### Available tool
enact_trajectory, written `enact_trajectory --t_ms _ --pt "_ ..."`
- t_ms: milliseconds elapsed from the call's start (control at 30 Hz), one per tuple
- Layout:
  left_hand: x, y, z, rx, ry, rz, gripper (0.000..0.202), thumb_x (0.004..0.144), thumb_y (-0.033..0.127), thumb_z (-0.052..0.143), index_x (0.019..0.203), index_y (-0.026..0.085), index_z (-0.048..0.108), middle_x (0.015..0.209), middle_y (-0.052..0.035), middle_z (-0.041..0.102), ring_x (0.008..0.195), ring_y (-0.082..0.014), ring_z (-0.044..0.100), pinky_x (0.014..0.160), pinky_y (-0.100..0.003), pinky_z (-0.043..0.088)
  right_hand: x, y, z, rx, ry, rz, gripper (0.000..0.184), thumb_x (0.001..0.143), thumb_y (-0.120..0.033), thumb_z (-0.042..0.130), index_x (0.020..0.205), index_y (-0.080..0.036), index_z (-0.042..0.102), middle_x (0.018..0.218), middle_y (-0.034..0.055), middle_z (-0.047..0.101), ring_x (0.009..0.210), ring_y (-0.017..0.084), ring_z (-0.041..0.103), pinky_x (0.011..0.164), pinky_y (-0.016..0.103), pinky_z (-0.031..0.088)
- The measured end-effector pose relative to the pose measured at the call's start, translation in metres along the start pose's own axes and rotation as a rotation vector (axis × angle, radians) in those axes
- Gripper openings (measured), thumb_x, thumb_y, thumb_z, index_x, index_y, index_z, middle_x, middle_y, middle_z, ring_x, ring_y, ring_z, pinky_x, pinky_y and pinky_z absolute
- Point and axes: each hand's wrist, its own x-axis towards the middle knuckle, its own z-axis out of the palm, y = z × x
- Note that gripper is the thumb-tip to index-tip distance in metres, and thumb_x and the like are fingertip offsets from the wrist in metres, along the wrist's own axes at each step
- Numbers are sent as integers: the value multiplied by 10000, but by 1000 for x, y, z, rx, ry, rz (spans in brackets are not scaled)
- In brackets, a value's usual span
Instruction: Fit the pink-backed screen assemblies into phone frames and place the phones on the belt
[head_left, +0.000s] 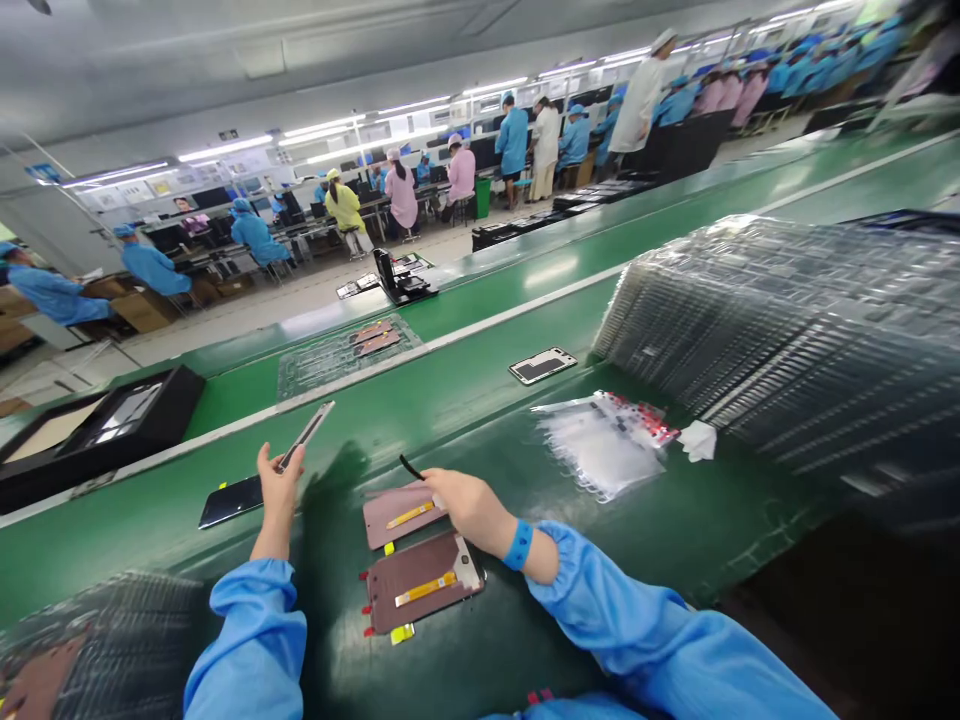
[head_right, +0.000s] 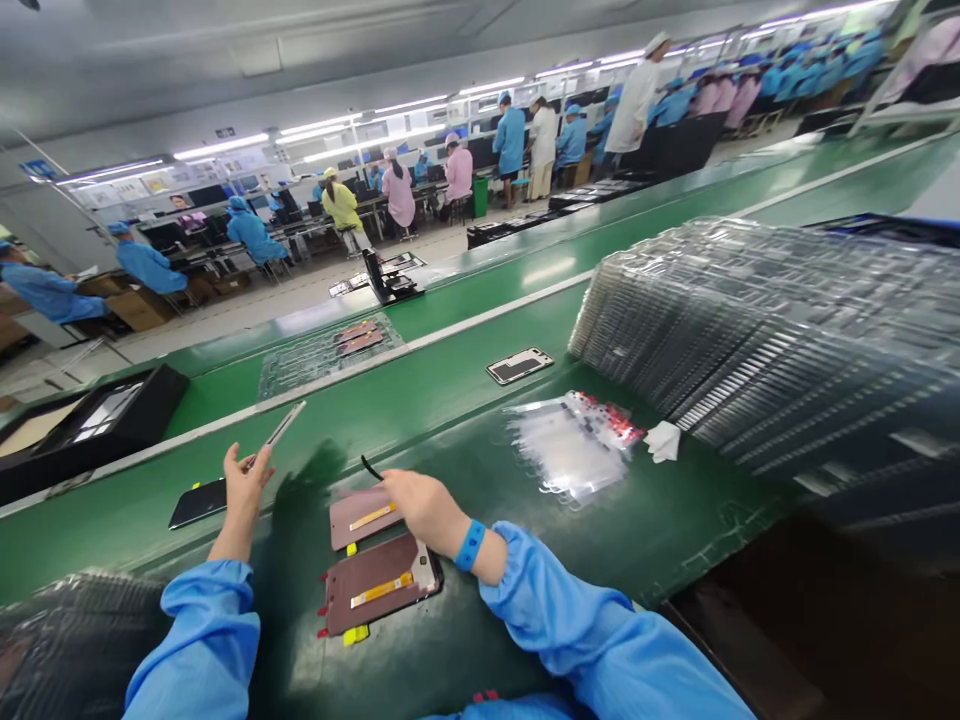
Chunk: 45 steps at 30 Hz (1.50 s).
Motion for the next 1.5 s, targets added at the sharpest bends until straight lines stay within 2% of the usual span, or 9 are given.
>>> enact_trajectory --t_ms 167,300,400,500,633,867,967,1133,1500 --pt "-42 27 -25 -250 44 -12 1126 590 586 810 1489 235 231 1112 -49 445 1029 -194 595 827 -337 596 -4 2 -39 277 267 434 364 1057 -337 362 1319 -168 549 1030 92 658 893 159 641 776 271 552" --pt "-89 52 -36 -400 -16 -26 985 628 530 835 1448 316 333 1141 -45 483 1032 -204 610 782 -353 619 -10 -7 -65 1183 317 909 578 821 -646 684 1202 -212 664 886 32 597 675 97 519 571 186 467" --pt "-122 67 -34 -567 -56 -32 850 630 407 874 1375 356 468 1140 -41 513 999 -188 604 763 -379 636 -10 -17 -79 1599 270 1014 636 694 -624 806 1140 -181 706 856 27 564 654 80 469 559 178 443" --pt "-148 77 -30 -657 -77 -20 783 635 371 872 1343 388 537 1152 -39 527 966 -177 605 778 -400 638 -8 -26 -87 1640 252 985 599 726 -576 794 1140 -154 702 906 53 592 679 98 496 602 208 476" --pt "-176 86 -31 -629 -140 -57 928 577 415 898 1410 403 488 1212 -47 564 1056 -225 613 843 -346 610 -7 -32 -92 1398 313 892 617 811 -680 638 1143 -160 655 1050 119 637 858 200 601 751 311 542" --pt "-209 90 -20 -634 -417 -188 1025 572 486 899 1460 377 398 1299 -92 581 1201 -383 587 906 -456 575 -7 -41 -100 1036 219 763 762 940 -732 154 1213 -153 567 958 140 592 698 195 549 582 310 498" --pt "-221 86 -7 -662 -509 -322 1043 566 496 893 1464 300 400 1348 -136 579 1226 -386 570 939 -438 556 -11 -50 -94 1063 148 705 705 968 -697 246 1246 -139 574 914 121 602 729 190 584 642 302 529" --pt "-236 88 3 -750 -645 -454 994 670 398 846 1507 338 313 1460 -99 503 1298 -357 518 1025 -440 502 -20 -62 -85 960 -82 530 639 924 -521 619 1452 -225 414 1433 140 468 1222 248 561 1032 382 491" --pt "-240 96 4 -759 -695 -289 844 666 393 860 1429 334 504 1428 -60 549 1291 -309 535 1083 -355 450 -15 -65 -97 567 -337 227 541 932 -412 624 1413 -191 511 1454 157 444 1355 262 452 1139 413 380"
